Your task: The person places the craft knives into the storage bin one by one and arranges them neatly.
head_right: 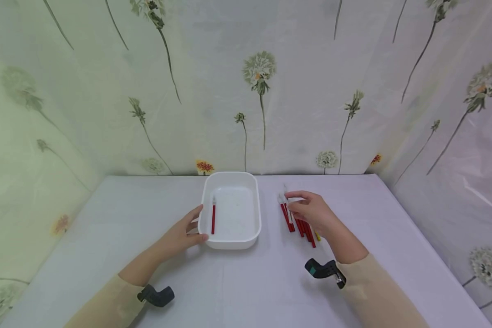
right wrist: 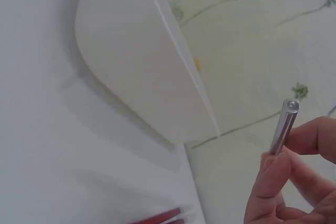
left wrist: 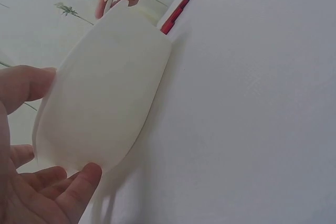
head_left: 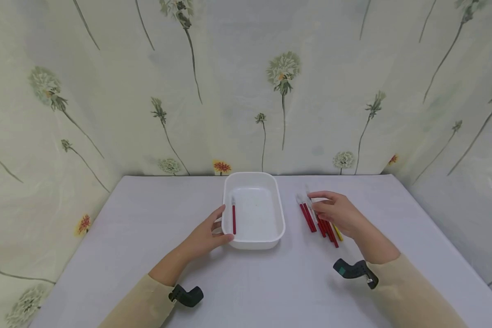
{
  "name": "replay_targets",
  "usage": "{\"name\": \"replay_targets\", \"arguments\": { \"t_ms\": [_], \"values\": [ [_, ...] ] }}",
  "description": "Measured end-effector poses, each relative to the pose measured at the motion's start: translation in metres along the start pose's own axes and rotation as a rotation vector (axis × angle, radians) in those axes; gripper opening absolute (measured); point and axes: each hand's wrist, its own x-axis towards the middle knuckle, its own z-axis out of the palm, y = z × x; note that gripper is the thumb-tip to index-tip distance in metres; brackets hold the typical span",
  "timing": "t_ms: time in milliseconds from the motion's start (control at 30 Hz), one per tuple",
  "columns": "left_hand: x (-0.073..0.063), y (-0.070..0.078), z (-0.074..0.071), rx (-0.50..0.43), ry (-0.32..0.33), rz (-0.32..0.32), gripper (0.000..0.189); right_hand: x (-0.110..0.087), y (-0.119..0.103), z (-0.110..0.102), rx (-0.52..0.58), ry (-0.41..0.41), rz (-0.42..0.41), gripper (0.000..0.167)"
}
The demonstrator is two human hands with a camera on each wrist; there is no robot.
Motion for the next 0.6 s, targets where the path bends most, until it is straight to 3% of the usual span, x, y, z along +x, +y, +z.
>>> {"name": "replay_targets", "arguments": {
  "t_ms": [600],
  "values": [
    [0.001,-0.002,0.0,-0.007,-0.005,0.006,0.093,0.013,-0.028,0.039,0.02,-0.051,-0.045,0.045]
  ]
}}
